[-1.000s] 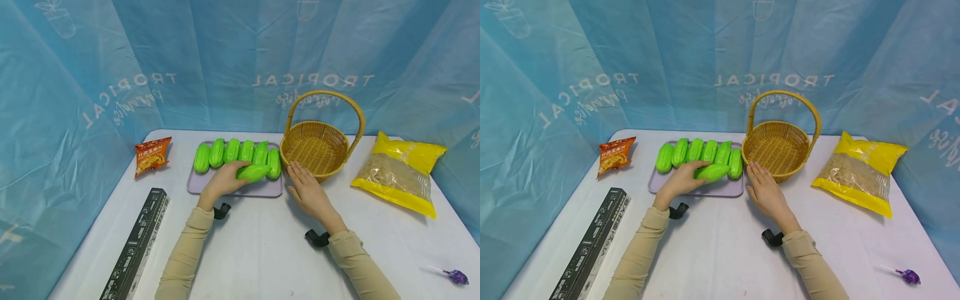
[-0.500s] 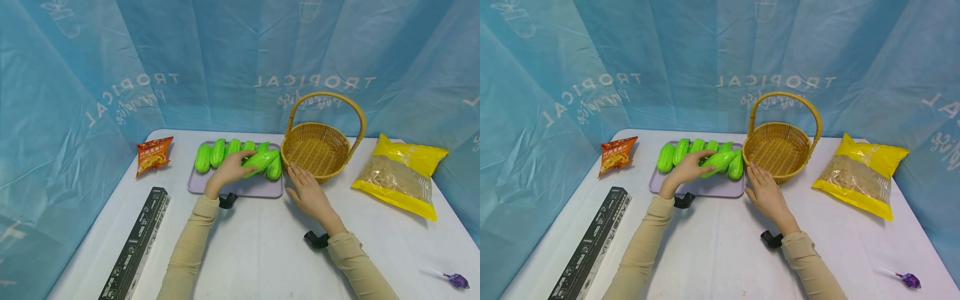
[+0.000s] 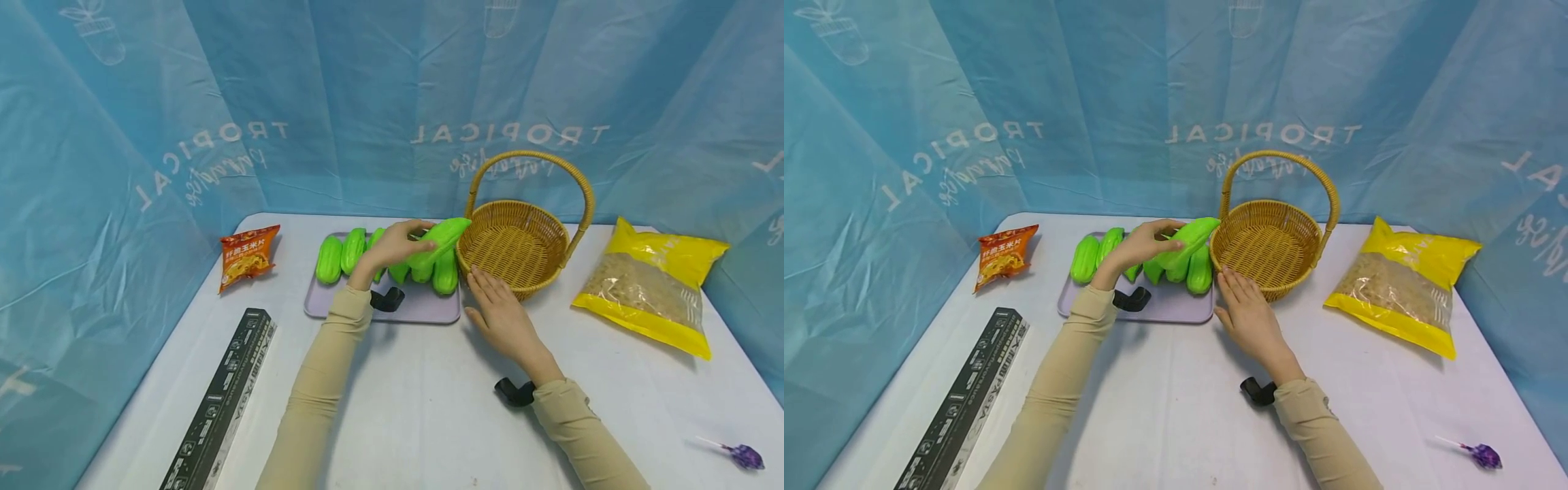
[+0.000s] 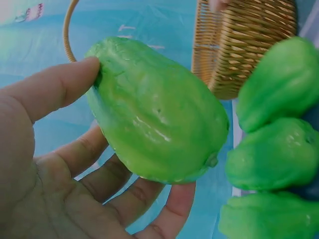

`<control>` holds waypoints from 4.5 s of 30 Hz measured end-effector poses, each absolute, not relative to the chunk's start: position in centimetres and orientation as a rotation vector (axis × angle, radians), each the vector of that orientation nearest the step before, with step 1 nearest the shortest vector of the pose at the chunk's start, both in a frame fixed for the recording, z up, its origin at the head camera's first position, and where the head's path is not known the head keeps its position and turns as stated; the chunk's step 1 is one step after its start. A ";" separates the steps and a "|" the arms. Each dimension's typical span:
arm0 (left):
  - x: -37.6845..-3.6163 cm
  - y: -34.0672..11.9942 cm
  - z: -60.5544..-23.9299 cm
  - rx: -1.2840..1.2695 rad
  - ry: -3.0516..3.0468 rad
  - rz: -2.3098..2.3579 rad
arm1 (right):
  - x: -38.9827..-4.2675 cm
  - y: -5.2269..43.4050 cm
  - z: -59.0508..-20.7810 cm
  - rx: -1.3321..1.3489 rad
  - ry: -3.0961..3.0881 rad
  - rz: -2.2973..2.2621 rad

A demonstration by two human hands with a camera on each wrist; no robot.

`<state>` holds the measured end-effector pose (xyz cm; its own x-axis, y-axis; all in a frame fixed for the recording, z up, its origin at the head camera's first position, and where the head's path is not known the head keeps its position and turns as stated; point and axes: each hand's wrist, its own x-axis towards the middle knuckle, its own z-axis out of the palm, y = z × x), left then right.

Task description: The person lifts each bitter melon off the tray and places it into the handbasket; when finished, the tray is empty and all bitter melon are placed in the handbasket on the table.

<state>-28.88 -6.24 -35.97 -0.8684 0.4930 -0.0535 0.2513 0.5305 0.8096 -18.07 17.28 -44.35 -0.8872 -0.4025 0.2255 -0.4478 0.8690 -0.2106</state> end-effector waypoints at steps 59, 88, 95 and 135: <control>-33.0 9.1 -32.4 -0.278 1.838 1.557 | -18.4 17.7 -44.6 0.678 -2.797 0.352; -33.9 11.5 -36.6 -0.354 1.815 1.720 | -18.4 17.9 -45.1 0.712 -2.687 0.262; -31.6 10.4 -32.6 -0.244 1.901 1.614 | -18.4 17.8 -45.0 0.715 -2.717 0.285; -30.9 -4.0 -36.0 0.186 2.017 1.825 | -18.2 17.6 -44.1 0.668 -2.859 0.490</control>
